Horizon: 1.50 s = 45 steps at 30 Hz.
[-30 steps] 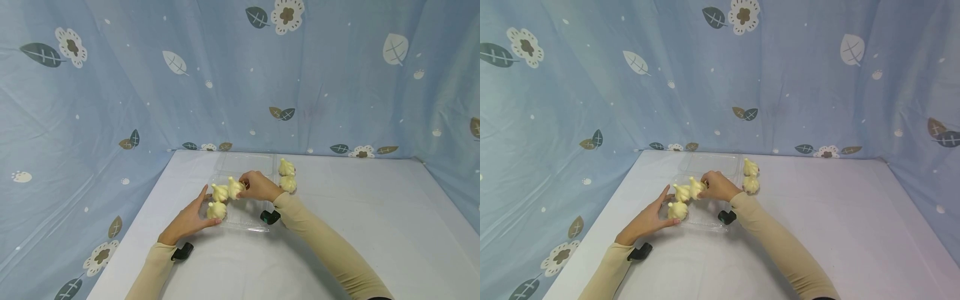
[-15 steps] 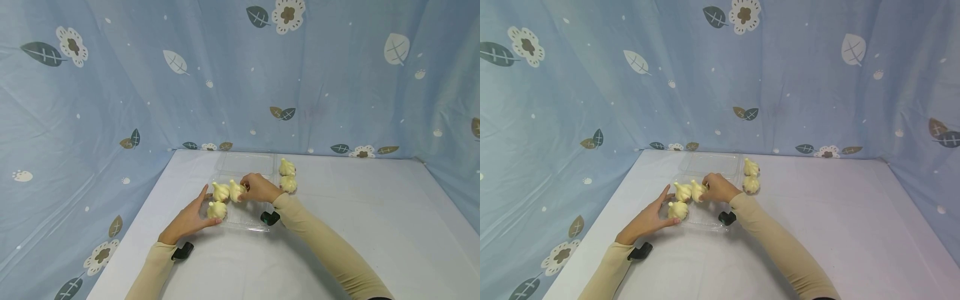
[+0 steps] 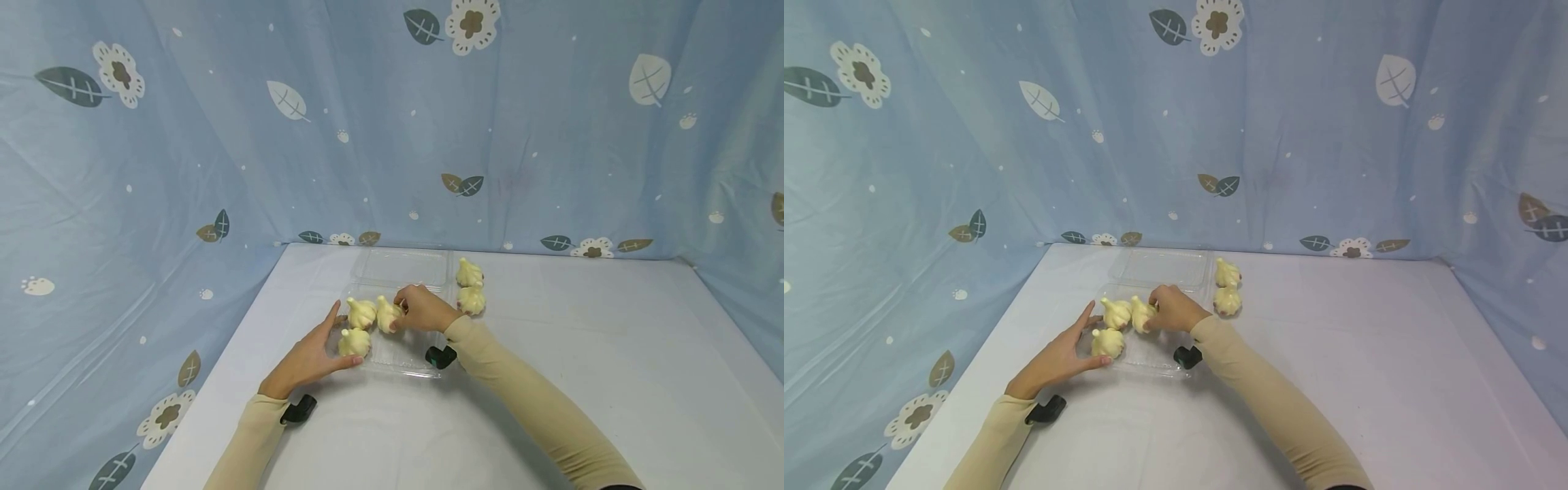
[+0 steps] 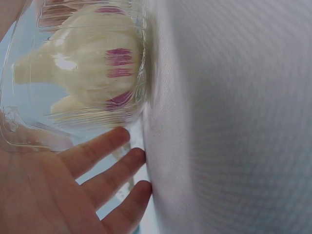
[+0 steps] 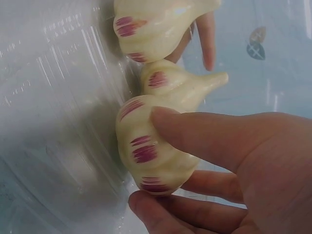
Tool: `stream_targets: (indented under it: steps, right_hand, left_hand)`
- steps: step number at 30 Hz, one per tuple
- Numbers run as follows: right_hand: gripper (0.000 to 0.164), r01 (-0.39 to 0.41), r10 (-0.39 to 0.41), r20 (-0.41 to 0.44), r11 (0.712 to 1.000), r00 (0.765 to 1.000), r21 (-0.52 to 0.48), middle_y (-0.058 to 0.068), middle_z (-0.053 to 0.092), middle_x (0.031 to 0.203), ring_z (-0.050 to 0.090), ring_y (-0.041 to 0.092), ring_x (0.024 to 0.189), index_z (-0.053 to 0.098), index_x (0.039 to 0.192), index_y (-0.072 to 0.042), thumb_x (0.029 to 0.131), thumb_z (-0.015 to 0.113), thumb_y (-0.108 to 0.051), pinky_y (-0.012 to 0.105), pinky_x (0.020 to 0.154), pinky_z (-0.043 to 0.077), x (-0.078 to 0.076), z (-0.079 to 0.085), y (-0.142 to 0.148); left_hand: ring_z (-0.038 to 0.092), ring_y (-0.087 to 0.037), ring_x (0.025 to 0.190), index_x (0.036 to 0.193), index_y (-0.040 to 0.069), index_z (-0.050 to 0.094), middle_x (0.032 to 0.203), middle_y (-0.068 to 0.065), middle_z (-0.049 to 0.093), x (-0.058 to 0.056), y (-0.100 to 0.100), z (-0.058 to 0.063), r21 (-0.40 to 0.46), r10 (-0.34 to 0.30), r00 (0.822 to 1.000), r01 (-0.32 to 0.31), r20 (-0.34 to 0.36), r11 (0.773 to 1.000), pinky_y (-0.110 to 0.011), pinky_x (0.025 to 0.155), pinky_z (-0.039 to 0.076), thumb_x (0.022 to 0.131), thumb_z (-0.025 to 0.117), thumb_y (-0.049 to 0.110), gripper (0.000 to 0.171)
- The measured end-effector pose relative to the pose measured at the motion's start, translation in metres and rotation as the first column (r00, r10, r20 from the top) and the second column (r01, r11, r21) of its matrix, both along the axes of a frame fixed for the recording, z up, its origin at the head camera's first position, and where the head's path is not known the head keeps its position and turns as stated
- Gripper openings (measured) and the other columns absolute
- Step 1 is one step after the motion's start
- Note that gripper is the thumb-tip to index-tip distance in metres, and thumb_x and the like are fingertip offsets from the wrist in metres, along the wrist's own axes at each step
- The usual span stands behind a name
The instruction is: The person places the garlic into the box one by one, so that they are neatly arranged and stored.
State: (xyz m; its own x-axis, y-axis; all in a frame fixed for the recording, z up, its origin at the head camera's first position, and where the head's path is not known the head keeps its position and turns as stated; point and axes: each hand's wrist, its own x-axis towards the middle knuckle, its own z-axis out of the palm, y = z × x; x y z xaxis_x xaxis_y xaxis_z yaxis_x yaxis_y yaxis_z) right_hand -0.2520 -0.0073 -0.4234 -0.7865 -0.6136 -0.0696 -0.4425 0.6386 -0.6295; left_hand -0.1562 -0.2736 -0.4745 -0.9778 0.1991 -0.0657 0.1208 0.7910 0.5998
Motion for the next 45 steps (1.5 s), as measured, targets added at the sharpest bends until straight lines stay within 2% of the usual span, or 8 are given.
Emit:
stream_targets:
  steps: [6, 14, 17, 20, 24, 29, 37, 45]
  right_hand:
    - [0.046, 0.013, -0.013, 0.012, 1.000, 1.000, 0.018, 0.013, 0.075, 0.113, 0.062, 0.024, 0.101, 0.073, 0.119, 0.002, 0.082, 0.088, -0.022, 0.044, 0.100, 0.052, 0.000, 0.002, 0.001]
    - [0.044, 0.012, -0.012, 0.008, 1.000, 1.000, 0.023, 0.010, 0.074, 0.110, 0.058, 0.020, 0.095, 0.073, 0.116, 0.003, 0.083, 0.088, -0.021, 0.041, 0.096, 0.051, 0.000, 0.001, 0.002]
    - [0.043, 0.012, -0.012, 0.011, 1.000, 1.000, 0.022, 0.010, 0.074, 0.109, 0.058, 0.019, 0.093, 0.073, 0.116, 0.002, 0.083, 0.088, -0.021, 0.042, 0.097, 0.051, 0.000, 0.001, 0.002]
    - [0.045, 0.014, -0.015, 0.017, 1.000, 1.000, 0.023, 0.011, 0.074, 0.111, 0.059, 0.020, 0.094, 0.072, 0.118, 0.002, 0.083, 0.088, -0.022, 0.047, 0.106, 0.049, 0.000, 0.002, 0.003]
    - [0.051, 0.022, -0.023, 0.032, 0.999, 0.999, 0.029, 0.013, 0.074, 0.120, 0.064, 0.023, 0.101, 0.070, 0.124, 0.003, 0.084, 0.087, -0.024, 0.050, 0.112, 0.046, 0.002, 0.003, 0.003]
    - [0.057, 0.034, -0.036, 0.045, 0.998, 0.998, 0.043, 0.017, 0.072, 0.126, 0.065, 0.030, 0.114, 0.067, 0.130, 0.003, 0.086, 0.086, -0.026, 0.045, 0.098, 0.056, 0.003, 0.006, 0.004]
    - [0.060, 0.013, -0.015, 0.065, 0.999, 0.998, 0.033, 0.024, 0.069, 0.130, 0.063, 0.038, 0.125, 0.063, 0.136, 0.003, 0.090, 0.083, -0.029, 0.049, 0.099, 0.057, 0.004, 0.014, 0.007]
    - [0.054, -0.034, 0.034, -0.011, 0.999, 0.999, -0.028, 0.025, 0.070, 0.129, 0.070, 0.036, 0.114, 0.064, 0.134, 0.002, 0.093, 0.079, -0.029, 0.045, 0.094, 0.059, 0.005, 0.028, 0.017]
  left_hand:
    - [0.035, -0.037, 0.155, 0.168, 0.022, -0.001, 0.165, -0.004, 0.043, 0.000, 0.001, 0.000, -0.005, -0.003, 1.000, 0.003, -0.003, 1.000, -0.063, 0.122, 0.033, 0.081, 0.075, 0.071, 0.126]
    - [0.035, -0.039, 0.155, 0.168, 0.025, -0.001, 0.166, -0.005, 0.041, 0.000, 0.002, 0.002, -0.013, 0.005, 1.000, -0.004, 0.013, 1.000, -0.063, 0.121, 0.033, 0.080, 0.074, 0.075, 0.126]
    - [0.035, -0.039, 0.155, 0.168, 0.025, -0.001, 0.166, -0.005, 0.041, 0.000, 0.003, 0.002, -0.017, 0.006, 1.000, -0.006, 0.015, 1.000, -0.063, 0.121, 0.034, 0.079, 0.073, 0.075, 0.126]
    - [0.035, -0.038, 0.155, 0.168, 0.025, -0.001, 0.166, -0.004, 0.042, 0.000, 0.003, 0.003, -0.015, 0.005, 1.000, -0.004, 0.014, 1.000, -0.063, 0.121, 0.033, 0.079, 0.074, 0.075, 0.127]
    - [0.035, -0.038, 0.155, 0.169, 0.023, 0.000, 0.165, -0.005, 0.042, 0.000, 0.003, 0.002, -0.012, 0.003, 1.000, -0.002, 0.013, 1.000, -0.063, 0.121, 0.034, 0.080, 0.074, 0.074, 0.127]
    - [0.035, -0.040, 0.154, 0.169, 0.021, 0.001, 0.167, -0.007, 0.039, 0.001, 0.003, 0.003, -0.011, 0.014, 1.000, -0.014, 0.020, 1.000, -0.065, 0.120, 0.034, 0.080, 0.075, 0.072, 0.126]
    - [0.034, -0.041, 0.155, 0.169, 0.022, 0.000, 0.168, -0.008, 0.037, 0.002, 0.003, 0.003, -0.010, 0.018, 0.999, -0.018, 0.028, 1.000, -0.065, 0.120, 0.034, 0.081, 0.076, 0.071, 0.126]
    - [0.035, -0.041, 0.154, 0.168, 0.024, -0.002, 0.167, -0.007, 0.038, 0.001, 0.001, 0.000, -0.019, 0.019, 0.999, -0.019, 0.028, 1.000, -0.066, 0.120, 0.034, 0.080, 0.073, 0.074, 0.126]
